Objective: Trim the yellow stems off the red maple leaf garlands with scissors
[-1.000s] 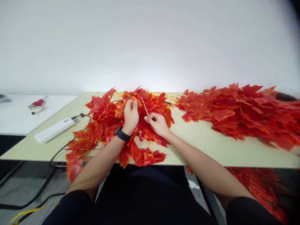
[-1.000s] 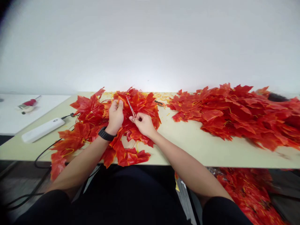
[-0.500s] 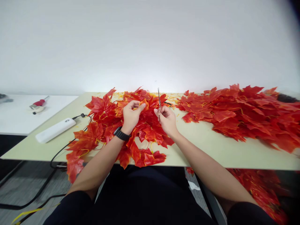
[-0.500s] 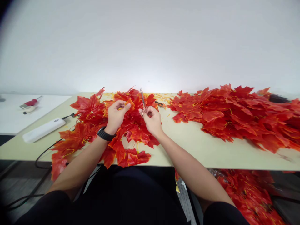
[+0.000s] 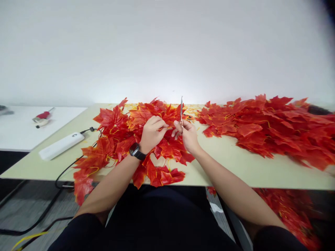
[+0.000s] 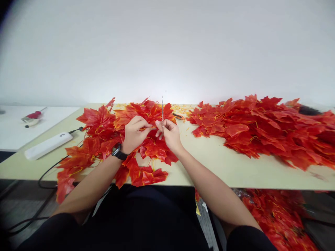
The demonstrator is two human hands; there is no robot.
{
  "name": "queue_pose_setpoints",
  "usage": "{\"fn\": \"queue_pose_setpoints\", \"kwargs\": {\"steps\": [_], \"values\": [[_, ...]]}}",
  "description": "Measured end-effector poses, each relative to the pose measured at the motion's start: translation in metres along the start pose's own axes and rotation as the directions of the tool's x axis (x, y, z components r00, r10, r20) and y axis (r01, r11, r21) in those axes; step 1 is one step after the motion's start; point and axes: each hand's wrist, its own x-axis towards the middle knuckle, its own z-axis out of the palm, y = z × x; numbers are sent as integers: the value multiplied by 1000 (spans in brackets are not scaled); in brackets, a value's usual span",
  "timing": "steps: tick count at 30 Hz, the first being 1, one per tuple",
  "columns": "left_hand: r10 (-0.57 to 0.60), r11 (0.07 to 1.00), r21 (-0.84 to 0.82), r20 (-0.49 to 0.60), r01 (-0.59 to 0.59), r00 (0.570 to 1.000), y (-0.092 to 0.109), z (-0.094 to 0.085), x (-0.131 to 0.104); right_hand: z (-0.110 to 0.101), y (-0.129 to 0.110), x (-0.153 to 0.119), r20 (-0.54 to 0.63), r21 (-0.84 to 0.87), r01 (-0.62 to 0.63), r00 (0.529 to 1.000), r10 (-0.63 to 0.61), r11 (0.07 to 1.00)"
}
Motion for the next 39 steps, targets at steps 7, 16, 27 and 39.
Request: {"fn": "queue_pose_setpoints", "kwargs": {"steps": [7, 16, 27, 39], "values": [[70, 994, 74, 150, -81, 986, 1, -6, 1, -4, 6, 3, -1, 6, 0, 1000, 0, 1000], [-177, 949, -211, 256, 233, 950, -2, -15, 11, -8, 6, 6, 105, -129, 161, 983, -148, 978], [-200, 971, -61, 329, 232, 923, -19, -18, 16, -6, 2, 4, 188, -93, 231, 959, -211, 969], [-552, 722, -460, 69, 517, 831, -21, -10, 19, 2, 10, -3, 133, -173, 151, 983, -129, 973]]}}
